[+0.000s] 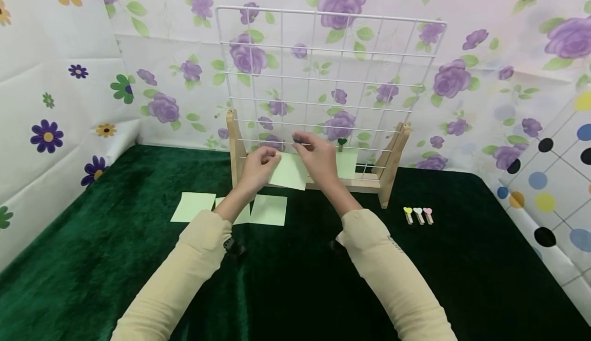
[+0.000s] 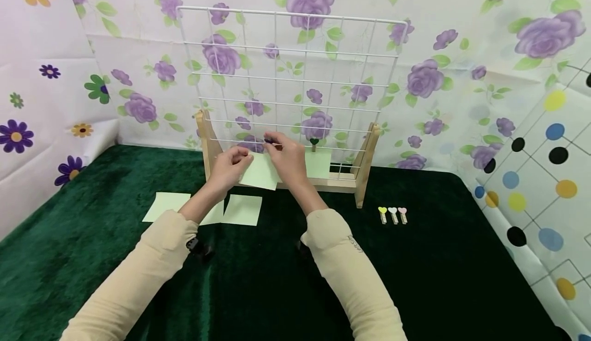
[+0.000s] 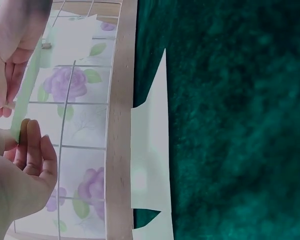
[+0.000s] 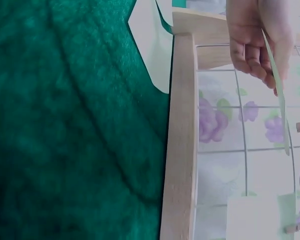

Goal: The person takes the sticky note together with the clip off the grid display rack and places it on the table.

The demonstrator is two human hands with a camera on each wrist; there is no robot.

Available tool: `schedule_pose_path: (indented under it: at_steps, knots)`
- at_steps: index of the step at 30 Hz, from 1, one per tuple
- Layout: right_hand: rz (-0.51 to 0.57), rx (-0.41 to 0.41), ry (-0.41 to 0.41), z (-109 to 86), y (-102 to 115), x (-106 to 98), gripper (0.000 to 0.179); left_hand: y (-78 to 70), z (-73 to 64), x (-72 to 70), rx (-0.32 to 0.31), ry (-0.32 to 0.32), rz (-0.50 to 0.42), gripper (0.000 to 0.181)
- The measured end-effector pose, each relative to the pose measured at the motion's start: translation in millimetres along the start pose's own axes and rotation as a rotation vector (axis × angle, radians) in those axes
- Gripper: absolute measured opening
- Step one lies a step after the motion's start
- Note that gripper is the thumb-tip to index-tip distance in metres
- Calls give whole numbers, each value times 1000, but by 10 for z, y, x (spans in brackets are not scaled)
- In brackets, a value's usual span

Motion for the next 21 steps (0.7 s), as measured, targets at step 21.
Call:
schedule_pose_path:
  at_steps: [21]
  knots:
    - [-12, 215, 207, -161, -214, -351, 25, -141, -221, 54, 181, 121, 37, 20]
Point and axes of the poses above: each hand's wrist, its own z-axis towards the middle knuckle, its own x-axis out of the palm, y = z × x, the point moved 5 cm from there along z, towards the middle knuckle, and after that the axes turned 9 degrees about -y, right-handed, at the moved point
